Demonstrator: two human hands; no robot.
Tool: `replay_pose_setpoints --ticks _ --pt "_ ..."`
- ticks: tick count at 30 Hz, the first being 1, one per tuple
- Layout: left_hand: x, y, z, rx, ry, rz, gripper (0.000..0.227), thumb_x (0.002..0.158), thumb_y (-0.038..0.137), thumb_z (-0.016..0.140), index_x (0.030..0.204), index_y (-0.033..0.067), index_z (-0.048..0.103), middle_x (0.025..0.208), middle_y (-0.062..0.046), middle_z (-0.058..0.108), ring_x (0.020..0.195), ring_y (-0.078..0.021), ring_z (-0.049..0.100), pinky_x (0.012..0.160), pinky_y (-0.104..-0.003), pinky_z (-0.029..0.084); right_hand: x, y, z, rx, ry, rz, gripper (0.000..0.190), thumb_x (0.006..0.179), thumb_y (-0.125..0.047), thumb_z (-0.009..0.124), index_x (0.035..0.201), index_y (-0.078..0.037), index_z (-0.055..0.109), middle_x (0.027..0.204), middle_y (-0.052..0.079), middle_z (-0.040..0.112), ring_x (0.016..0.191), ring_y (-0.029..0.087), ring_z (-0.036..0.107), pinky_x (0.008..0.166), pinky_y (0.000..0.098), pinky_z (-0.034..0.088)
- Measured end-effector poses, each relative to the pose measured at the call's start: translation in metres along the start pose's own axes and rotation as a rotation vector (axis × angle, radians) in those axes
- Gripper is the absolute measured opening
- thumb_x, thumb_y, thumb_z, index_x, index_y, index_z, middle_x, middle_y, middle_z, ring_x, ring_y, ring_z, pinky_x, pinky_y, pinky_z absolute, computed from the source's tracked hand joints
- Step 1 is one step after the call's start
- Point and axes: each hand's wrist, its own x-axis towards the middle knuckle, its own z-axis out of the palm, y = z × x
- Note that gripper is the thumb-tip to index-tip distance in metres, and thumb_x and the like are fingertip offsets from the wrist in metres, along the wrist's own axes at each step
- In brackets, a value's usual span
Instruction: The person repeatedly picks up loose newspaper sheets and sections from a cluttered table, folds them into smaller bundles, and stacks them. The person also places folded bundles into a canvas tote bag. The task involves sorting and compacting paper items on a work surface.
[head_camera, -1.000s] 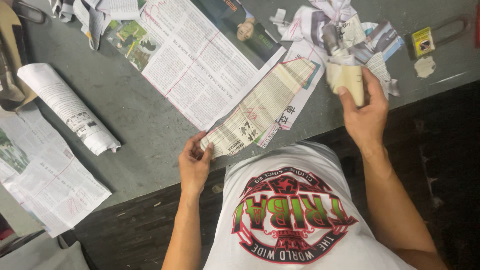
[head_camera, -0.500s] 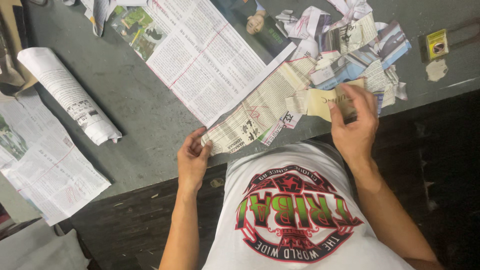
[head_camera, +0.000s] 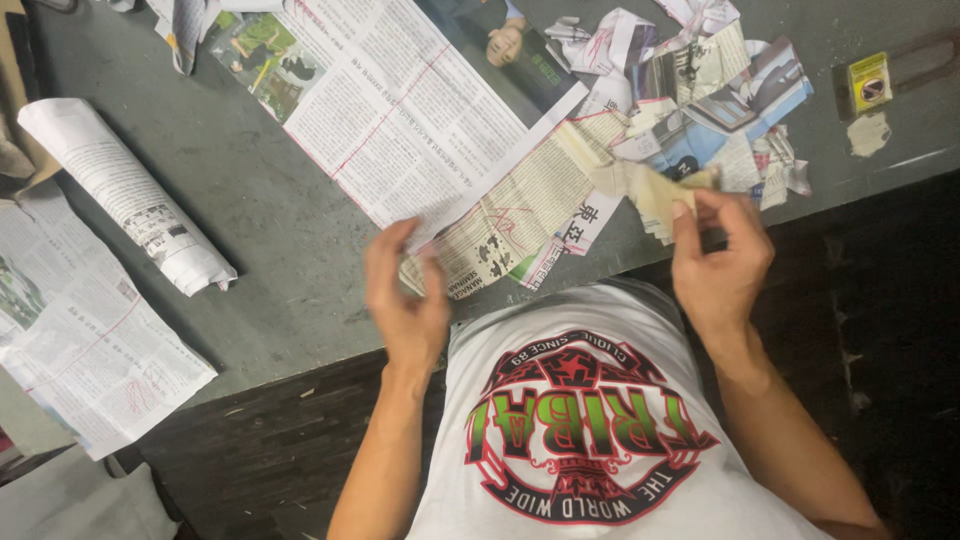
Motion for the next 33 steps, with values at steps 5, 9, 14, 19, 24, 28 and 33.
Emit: replay_pose_setpoints --ticks 5,9,14,19,24,28,33 --pt "0.015 0.026 0.055 -0.615 -0.661 -0.283 0.063 0.102 0.022 0.064 0.156 0.0091 0.034 0.143 -0.012 0.055 0.123 -0.0204 0.061 0.104 -0.037 0.051 -0.013 -0.041 0.008 0.188 -0.245 -0.075 0.019 0.096 0.003 0.073 0.114 0.002 0.068 0.108 0.012 0.07 0.098 0.021 0.069 0.087 0.0307 0.054" --pt "0.014 0.028 0.076 -0.944 -0.775 -0.541 0.058 0.105 0.015 0.057 0.158 0.0103 0.035 0.131 -0.015 0.065 0.11 -0.0189 0.066 0.096 -0.034 0.055 -0.018 -0.055 0.014 0.32 -0.505 -0.121 0.027 0.089 0.001 0.074 0.115 0.002 0.069 0.115 0.013 0.071 0.108 0.022 0.07 0.092 0.0328 0.055" --pt "0.008 0.01 0.07 -0.919 -0.721 -0.557 0.051 0.101 -0.002 0.052 0.151 0.0055 0.042 0.131 -0.013 0.068 0.111 -0.017 0.067 0.093 -0.03 0.056 -0.025 -0.042 0.013 0.301 -0.391 0.002 0.031 0.091 -0.001 0.073 0.122 -0.001 0.067 0.122 0.014 0.069 0.11 0.021 0.069 0.092 0.0307 0.055" --pt "0.005 0.002 0.063 -0.893 -0.819 -0.4 0.042 0.103 -0.007 0.052 0.144 0.0016 0.052 0.132 -0.013 0.068 0.117 -0.0143 0.064 0.099 -0.027 0.052 -0.012 -0.023 0.022 0.409 -0.435 0.26 0.06 0.088 -0.006 0.073 0.143 -0.001 0.048 0.127 0.01 0.064 0.108 0.016 0.063 0.083 0.0266 0.054" --pt "0.004 0.005 0.069 -0.751 -0.749 -0.346 0.038 0.104 0.0 0.05 0.141 0.0011 0.059 0.119 -0.007 0.067 0.105 -0.0096 0.061 0.093 -0.023 0.05 -0.006 -0.02 0.032 0.857 -0.564 0.659 0.036 0.097 -0.003 0.066 0.134 -0.002 0.064 0.11 0.007 0.072 0.097 0.01 0.066 0.083 0.0251 0.053" --pt "0.004 0.015 0.076 -0.637 -0.637 -0.399 0.042 0.099 0.012 0.064 0.14 0.0051 0.055 0.105 -0.003 0.064 0.085 -0.0085 0.054 0.075 -0.025 0.045 -0.002 -0.021 0.037 0.859 -0.597 0.603 0.034 0.09 0.002 0.071 0.124 0.002 0.065 0.106 0.007 0.073 0.092 0.011 0.068 0.079 0.0262 0.056" --pt "0.006 0.022 0.076 -0.671 -0.704 -0.305 0.06 0.087 0.009 0.081 0.14 0.0053 0.052 0.1 -0.005 0.062 0.091 -0.0106 0.06 0.081 -0.027 0.05 -0.002 -0.017 0.041 0.952 -0.646 0.714 0.023 0.092 0.002 0.07 0.115 0.001 0.068 0.106 0.006 0.072 0.096 0.011 0.068 0.082 0.0255 0.056"
